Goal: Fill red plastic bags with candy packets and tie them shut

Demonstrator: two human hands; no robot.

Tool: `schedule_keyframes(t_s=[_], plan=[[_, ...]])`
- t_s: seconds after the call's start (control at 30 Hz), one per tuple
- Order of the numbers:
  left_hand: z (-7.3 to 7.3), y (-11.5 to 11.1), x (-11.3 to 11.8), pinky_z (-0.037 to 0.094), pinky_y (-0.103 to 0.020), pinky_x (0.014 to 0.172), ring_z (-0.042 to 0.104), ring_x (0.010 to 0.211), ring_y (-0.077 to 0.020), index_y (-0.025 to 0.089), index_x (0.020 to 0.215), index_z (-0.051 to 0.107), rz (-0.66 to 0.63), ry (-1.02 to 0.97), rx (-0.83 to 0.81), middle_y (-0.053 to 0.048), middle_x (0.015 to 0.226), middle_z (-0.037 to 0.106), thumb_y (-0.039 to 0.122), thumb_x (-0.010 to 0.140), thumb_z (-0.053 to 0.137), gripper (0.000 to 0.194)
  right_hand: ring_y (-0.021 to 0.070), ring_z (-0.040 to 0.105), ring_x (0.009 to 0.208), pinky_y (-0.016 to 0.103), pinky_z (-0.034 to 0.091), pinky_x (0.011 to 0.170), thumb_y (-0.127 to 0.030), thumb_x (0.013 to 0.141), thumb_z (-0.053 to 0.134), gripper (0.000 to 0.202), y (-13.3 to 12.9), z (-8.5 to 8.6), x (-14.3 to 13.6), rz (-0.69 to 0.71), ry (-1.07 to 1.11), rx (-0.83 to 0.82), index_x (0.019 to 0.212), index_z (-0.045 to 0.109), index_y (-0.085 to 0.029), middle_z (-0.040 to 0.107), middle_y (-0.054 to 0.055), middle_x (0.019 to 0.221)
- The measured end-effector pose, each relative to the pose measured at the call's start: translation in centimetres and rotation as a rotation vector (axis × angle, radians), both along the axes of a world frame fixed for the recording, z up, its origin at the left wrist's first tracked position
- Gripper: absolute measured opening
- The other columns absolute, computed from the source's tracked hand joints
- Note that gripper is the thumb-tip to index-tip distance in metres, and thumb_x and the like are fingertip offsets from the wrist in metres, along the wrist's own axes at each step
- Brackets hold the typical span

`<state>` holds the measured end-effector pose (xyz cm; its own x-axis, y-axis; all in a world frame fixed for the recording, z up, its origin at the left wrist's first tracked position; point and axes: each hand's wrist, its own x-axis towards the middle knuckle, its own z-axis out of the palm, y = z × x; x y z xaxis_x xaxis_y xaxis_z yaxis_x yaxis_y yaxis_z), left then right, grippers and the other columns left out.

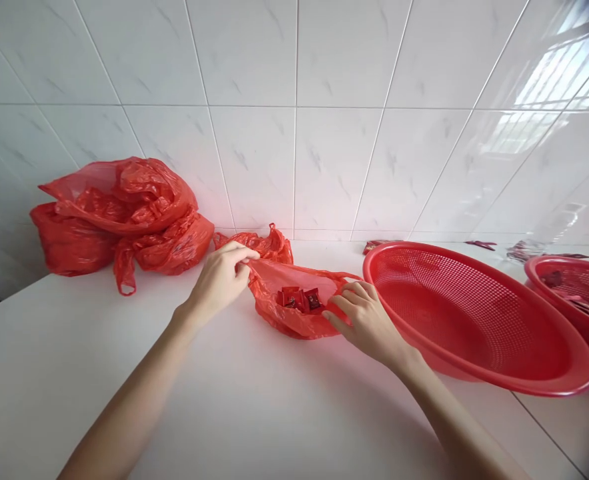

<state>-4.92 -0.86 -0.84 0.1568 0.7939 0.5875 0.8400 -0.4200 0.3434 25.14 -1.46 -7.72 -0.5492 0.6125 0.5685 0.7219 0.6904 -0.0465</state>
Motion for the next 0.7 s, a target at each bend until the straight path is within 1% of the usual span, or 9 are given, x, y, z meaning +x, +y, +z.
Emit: schedule_keyframes(t_s=[0.13, 0.2, 0.3, 0.37, 0.43, 0.5, 0.57, 0.63, 0.7], plan=[[0.6, -0.3, -0.3, 0.051, -0.029, 0.087, 0.066, 0.097, -0.0191, 0.018, 0.097, 0.072, 0.0, -0.09, 0.081, -0.005, 0.106, 0.07, 0.01, 0.083, 0.045, 0.031, 0.0245, 0.059, 0.086, 0.043, 0.04, 0.091, -0.031, 0.097, 0.055, 0.022, -0.1, 0.9, 0.2, -0.122, -0.142, -0.034, 0.082, 0.064, -0.018, 0.066, 0.007, 0.072], [0.7, -0.5, -0.1, 0.052, -0.029, 0.087, 0.066, 0.099, -0.0194, 0.018, 0.095, 0.072, -0.017, -0.112, 0.073, -0.005, 0.107, 0.07, 0.012, 0.084, 0.046, 0.028, 0.0246, 0.061, 0.078, 0.041, 0.041, 0.084, -0.033, 0.098, 0.054, 0.023, 0.0, 1.2, 0.0, -0.207, -0.196, -0.066, 0.085, 0.065, -0.017, 0.066, 0.007, 0.068], [0.8, -0.7, 0.4, 0.052, -0.029, 0.085, 0.066, 0.097, -0.0188, 0.018, 0.095, 0.072, -0.049, -0.107, 0.04, -0.005, 0.108, 0.069, 0.016, 0.086, 0.048, 0.025, 0.0256, 0.062, 0.072, 0.037, 0.04, 0.072, -0.036, 0.099, 0.05, 0.028, 0.1, 1.3, -0.9, -0.312, -0.21, -0.104, 0.108, 0.065, -0.015, 0.066, 0.008, 0.068], [0.9, -0.9, 0.7, 0.052, -0.03, 0.088, 0.066, 0.098, -0.0188, 0.018, 0.096, 0.072, -0.061, -0.099, 0.031, -0.005, 0.109, 0.068, 0.018, 0.087, 0.051, 0.023, 0.0266, 0.064, 0.072, 0.034, 0.037, 0.063, -0.039, 0.099, 0.049, 0.038, 0.4, 1.2, -1.7, -0.371, -0.189, -0.127, 0.126, 0.058, -0.013, 0.069, 0.011, 0.077], [1.0, -1.0, 0.8, 0.05, -0.032, 0.094, 0.065, 0.102, -0.0196, 0.018, 0.097, 0.073, -0.071, -0.095, 0.031, -0.006, 0.109, 0.068, 0.02, 0.086, 0.053, 0.022, 0.0256, 0.066, 0.072, 0.03, 0.034, 0.056, -0.041, 0.099, 0.049, 0.044, 0.7, 1.2, -2.5, -0.408, -0.163, -0.19, 0.135, 0.053, -0.017, 0.07, 0.014, 0.089], [1.1, -1.2, 0.8, 0.049, -0.033, 0.096, 0.064, 0.105, -0.0204, 0.019, 0.098, 0.073, -0.077, -0.092, 0.022, -0.005, 0.112, 0.067, 0.019, 0.085, 0.055, 0.022, 0.0237, 0.066, 0.072, 0.028, 0.031, 0.053, -0.038, 0.098, 0.05, 0.038, 1.3, 1.2, -2.8, -0.417, -0.113, -0.294, 0.131, 0.059, -0.02, 0.069, 0.014, 0.096], [1.1, -1.3, 0.7, 0.051, -0.034, 0.093, 0.064, 0.104, -0.0205, 0.02, 0.1, 0.073, -0.078, -0.093, 0.008, -0.005, 0.116, 0.066, 0.016, 0.083, 0.055, 0.025, 0.0218, 0.066, 0.07, 0.027, 0.033, 0.053, -0.028, 0.094, 0.053, 0.028, 1.9, 1.4, -2.9, -0.381, -0.035, -0.408, 0.117, 0.068, -0.02, 0.07, 0.013, 0.093], [1.1, -1.3, 0.5, 0.053, -0.033, 0.085, 0.065, 0.1, -0.0201, 0.021, 0.101, 0.073, -0.081, -0.103, -0.001, -0.004, 0.119, 0.065, 0.014, 0.08, 0.054, 0.029, 0.0197, 0.066, 0.07, 0.026, 0.037, 0.054, -0.014, 0.086, 0.056, 0.024, 2.4, 1.9, -2.7, -0.314, 0.057, -0.494, 0.103, 0.072, -0.018, 0.071, 0.01, 0.086], [1.0, -1.3, 0.3, 0.054, -0.031, 0.076, 0.066, 0.097, -0.0202, 0.023, 0.101, 0.073, -0.086, -0.121, 0.001, -0.004, 0.122, 0.064, 0.011, 0.079, 0.053, 0.032, 0.0178, 0.065, 0.07, 0.025, 0.042, 0.057, -0.006, 0.077, 0.057, 0.026, 2.8, 2.9, -2.4, -0.224, 0.211, -0.559, 0.094, 0.074, -0.018, 0.072, 0.006, 0.081]])
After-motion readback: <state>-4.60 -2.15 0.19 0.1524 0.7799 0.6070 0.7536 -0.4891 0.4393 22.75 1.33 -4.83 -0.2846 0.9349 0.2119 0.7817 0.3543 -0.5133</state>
